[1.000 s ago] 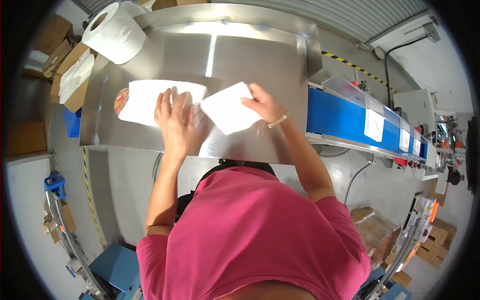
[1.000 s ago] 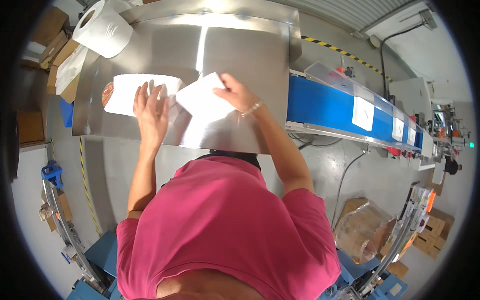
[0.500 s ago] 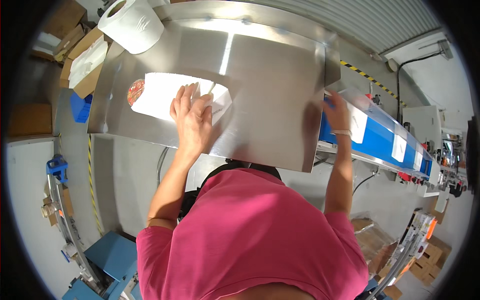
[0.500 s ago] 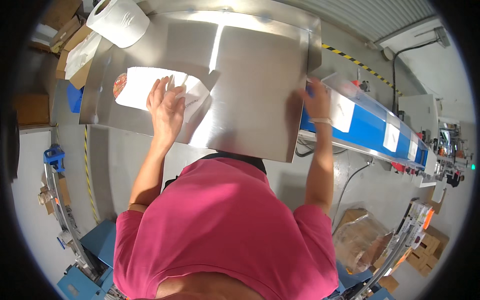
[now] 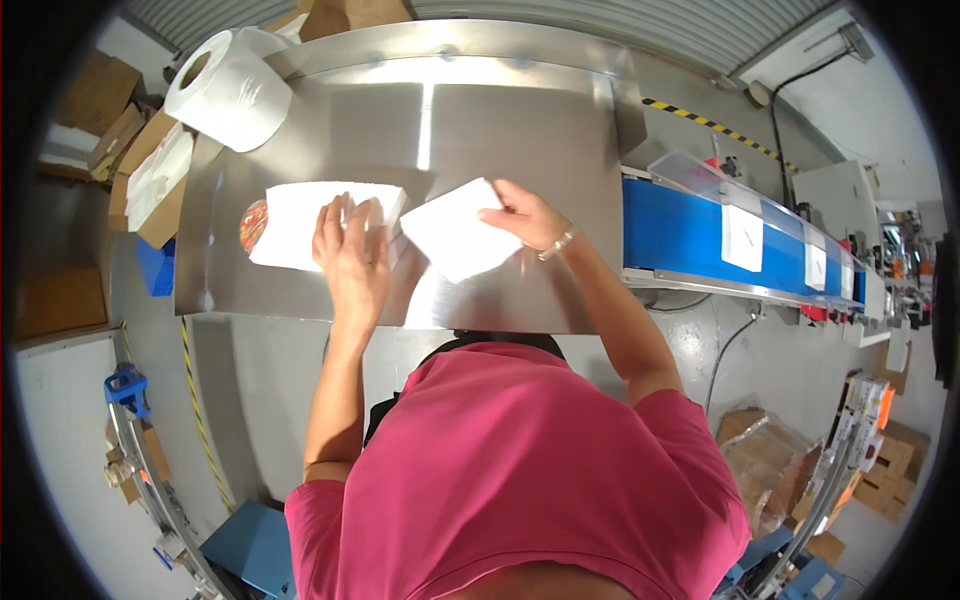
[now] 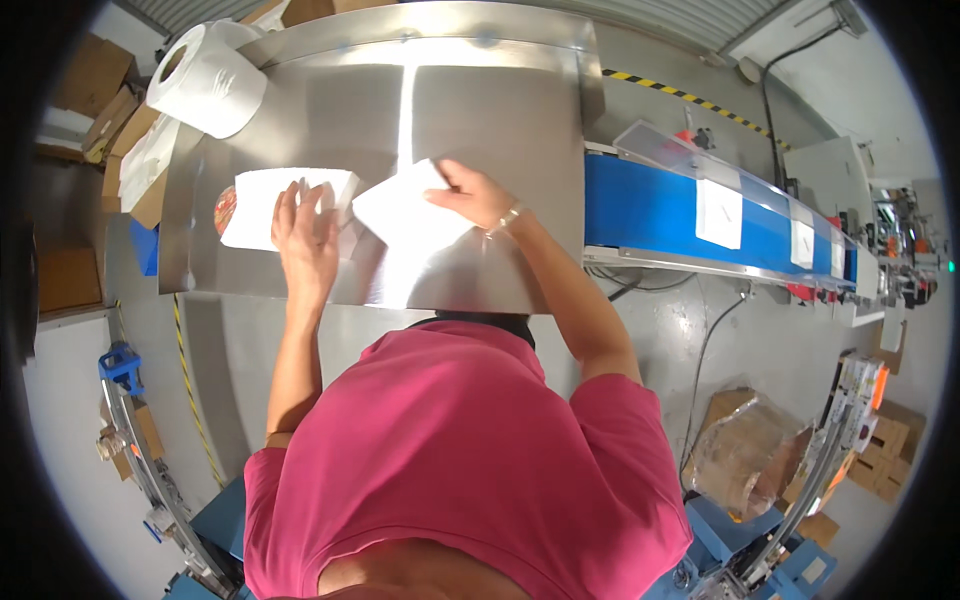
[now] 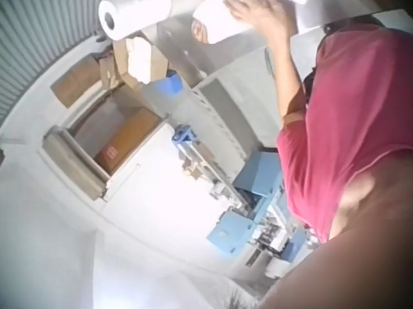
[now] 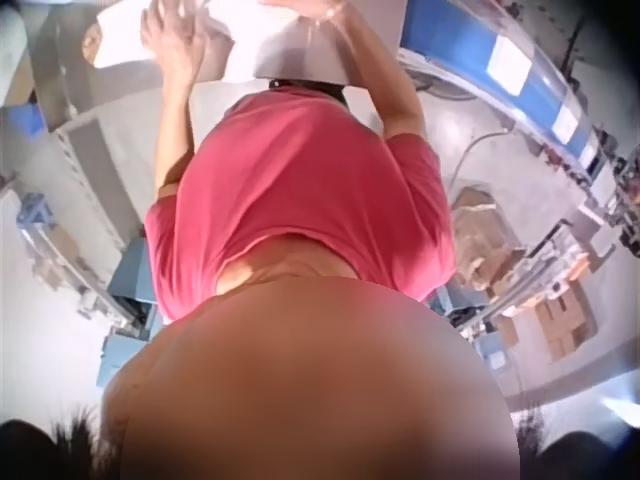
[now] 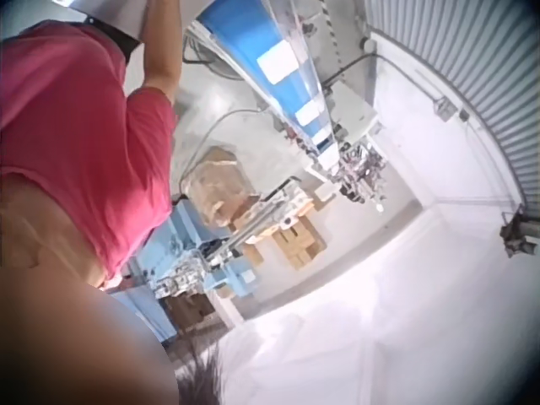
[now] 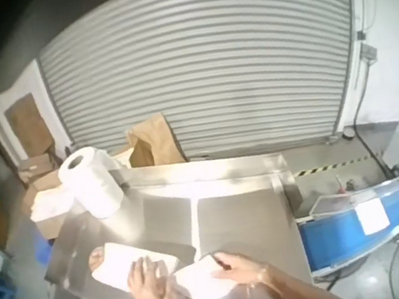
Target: Operating machinery and preparing spindles for paper rolls in a factory setting.
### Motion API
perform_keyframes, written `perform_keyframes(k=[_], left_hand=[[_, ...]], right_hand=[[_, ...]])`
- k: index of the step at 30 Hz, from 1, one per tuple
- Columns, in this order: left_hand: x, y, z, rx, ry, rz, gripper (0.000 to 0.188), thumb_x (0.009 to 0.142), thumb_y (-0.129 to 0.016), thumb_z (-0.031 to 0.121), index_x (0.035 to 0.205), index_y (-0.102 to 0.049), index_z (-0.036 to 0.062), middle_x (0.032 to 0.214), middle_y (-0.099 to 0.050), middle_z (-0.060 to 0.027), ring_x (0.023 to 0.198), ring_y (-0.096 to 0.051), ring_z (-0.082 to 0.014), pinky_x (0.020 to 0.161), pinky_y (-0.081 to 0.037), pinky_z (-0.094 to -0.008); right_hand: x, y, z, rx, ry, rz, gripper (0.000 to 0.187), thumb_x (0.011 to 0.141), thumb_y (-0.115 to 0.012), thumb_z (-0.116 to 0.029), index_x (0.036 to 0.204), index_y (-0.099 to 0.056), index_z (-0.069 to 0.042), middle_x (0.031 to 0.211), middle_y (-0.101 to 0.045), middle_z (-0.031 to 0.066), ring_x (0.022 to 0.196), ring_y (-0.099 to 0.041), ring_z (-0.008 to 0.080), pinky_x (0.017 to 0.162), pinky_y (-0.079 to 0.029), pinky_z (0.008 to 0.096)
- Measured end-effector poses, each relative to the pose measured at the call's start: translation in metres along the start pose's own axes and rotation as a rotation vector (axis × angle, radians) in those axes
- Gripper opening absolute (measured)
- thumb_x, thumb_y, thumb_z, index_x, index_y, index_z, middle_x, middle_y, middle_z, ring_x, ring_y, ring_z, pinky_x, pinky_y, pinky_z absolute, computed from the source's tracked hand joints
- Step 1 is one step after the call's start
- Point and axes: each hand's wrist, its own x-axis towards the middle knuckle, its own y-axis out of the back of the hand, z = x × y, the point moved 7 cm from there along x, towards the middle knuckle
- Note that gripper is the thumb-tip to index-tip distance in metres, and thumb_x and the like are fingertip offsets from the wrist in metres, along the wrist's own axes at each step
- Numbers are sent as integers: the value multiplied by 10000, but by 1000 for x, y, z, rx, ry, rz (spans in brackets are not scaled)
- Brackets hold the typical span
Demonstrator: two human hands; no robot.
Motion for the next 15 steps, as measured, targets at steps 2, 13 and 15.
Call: perform_keyframes(k=[2, 13, 15], left_hand=[[-1, 3, -2, 12, -5, 5, 325, 751, -594, 46, 1074, -558, 65, 1226, -433, -164, 1177, -357, -350, 965, -276, -453], [-2, 1, -7, -68, 86, -8, 320, 661, -610, -15, 951, -630, 117, 1245, -434, -121, 1228, -316, -320, 1015, -145, -499], [-5, 3, -7, -49, 102, -21, 311, 665, -608, -12, 945, -634, 122, 1256, -427, -123, 1234, -309, -323, 1019, -137, -498]], right_hand=[[-29, 55, 5, -287, -42, 332, 252, 828, -598, -248, 885, -513, -18, 718, -500, 9, 677, -447, 74, 575, -400, 269], [-133, 195, -45, -1441, -13, 1044, 500, 732, -663, -298, 1144, -513, -58, 1065, -555, 188, 983, -530, 309, 830, -421, 400], [-78, 145, -35, -964, -95, 638, 468, 725, -676, -237, 1130, -517, -63, 1090, -565, 145, 1030, -535, 266, 858, -427, 370]])
